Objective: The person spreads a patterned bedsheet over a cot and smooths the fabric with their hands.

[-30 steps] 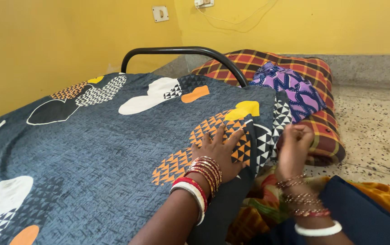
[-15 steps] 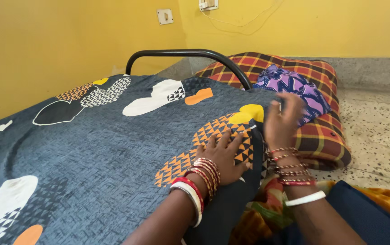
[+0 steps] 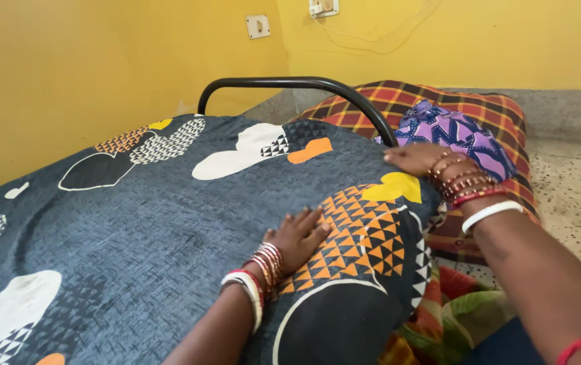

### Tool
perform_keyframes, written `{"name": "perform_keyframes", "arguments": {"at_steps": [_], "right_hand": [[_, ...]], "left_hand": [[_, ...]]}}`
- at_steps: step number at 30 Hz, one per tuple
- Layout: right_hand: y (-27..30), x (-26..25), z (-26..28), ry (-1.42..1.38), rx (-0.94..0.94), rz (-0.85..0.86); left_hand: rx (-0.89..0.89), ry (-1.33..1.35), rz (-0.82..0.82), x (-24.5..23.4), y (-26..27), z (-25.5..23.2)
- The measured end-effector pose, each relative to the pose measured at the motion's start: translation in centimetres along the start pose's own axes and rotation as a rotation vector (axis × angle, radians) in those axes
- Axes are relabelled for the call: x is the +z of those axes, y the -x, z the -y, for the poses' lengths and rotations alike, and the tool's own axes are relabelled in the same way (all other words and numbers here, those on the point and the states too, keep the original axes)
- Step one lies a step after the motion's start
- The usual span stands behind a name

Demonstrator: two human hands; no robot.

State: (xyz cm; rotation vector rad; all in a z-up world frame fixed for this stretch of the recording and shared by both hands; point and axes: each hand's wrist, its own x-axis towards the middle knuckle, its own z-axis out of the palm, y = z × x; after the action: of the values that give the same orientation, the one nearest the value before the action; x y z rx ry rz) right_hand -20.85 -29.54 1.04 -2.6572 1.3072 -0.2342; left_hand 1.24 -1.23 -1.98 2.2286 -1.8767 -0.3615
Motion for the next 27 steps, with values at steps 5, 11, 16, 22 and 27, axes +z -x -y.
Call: {"name": "perform_keyframes", "arguments": {"at_steps": [5, 11, 16, 22, 27], "right_hand": [[-4.4, -0.2, 3.2, -0.003, 0.159, -0.132], [-6.5, 2.3, 2.6, 0.075, 0.212, -0.150], [-5.6, 2.0, 2.9, 0.085, 0.289, -0.152], [-4.7, -0.1, 5.4, 0.196, 0.315, -0.206], [0.6, 2.8, 10.7, 0.196, -0.367, -0.081]], "left_hand": [[-0.043, 0.023, 0.085, 0.2, -0.2, -0.2], [-0.063, 0.074, 0.037, -0.1, 1.0, -0.6], [-0.028, 0.091, 0.029, -0.1, 0.9, -0.5], [-0.016, 0.105, 0.048, 0.6, 0.6, 0.1], [0.022, 0.117, 0.001, 0.9, 0.7, 0.7]]}}
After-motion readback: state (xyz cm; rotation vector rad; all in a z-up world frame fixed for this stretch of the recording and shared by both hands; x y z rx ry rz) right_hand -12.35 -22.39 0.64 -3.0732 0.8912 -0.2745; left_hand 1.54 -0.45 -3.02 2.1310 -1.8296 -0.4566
